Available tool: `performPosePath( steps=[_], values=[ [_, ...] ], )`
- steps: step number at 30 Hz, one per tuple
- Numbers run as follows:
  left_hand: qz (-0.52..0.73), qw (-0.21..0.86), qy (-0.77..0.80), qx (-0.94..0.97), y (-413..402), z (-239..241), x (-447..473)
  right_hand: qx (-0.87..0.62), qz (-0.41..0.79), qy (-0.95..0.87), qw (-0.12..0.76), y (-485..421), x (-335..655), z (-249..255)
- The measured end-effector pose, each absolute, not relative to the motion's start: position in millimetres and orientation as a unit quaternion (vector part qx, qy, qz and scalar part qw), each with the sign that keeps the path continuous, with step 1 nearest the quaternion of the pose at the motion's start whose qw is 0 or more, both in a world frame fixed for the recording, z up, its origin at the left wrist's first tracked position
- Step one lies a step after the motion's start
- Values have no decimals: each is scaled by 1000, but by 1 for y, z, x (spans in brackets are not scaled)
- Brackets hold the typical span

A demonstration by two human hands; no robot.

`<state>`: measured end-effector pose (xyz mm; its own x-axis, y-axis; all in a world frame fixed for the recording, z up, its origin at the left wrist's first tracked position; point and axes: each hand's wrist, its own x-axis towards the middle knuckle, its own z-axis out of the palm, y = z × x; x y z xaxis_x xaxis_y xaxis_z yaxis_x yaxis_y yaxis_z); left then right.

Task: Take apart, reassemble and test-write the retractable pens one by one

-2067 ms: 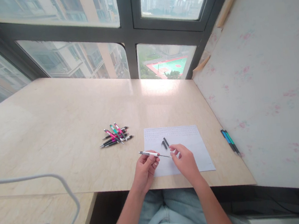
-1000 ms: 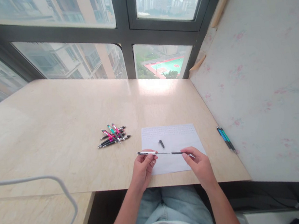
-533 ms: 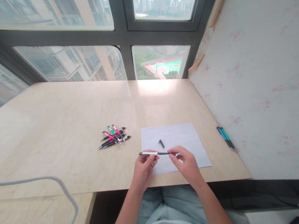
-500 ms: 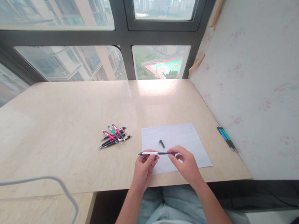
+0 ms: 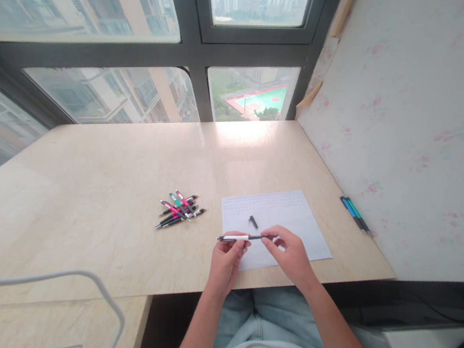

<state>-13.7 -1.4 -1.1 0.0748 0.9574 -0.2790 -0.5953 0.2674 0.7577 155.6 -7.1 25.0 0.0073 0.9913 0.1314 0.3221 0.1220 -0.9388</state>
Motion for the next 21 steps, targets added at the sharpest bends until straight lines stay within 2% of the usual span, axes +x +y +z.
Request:
performPosePath(
  steps=[10, 17, 21],
  values=[
    [548, 701, 378, 256, -3, -2, -15, -552, 384, -618, 406, -5, 155, 27],
    [560, 696, 387, 228, -2, -1, -14, -535, 387, -630, 409, -4, 156, 32],
    [556, 695, 387, 242, -2, -1, -14, -539, 376, -653, 375, -5, 155, 34]
  ],
)
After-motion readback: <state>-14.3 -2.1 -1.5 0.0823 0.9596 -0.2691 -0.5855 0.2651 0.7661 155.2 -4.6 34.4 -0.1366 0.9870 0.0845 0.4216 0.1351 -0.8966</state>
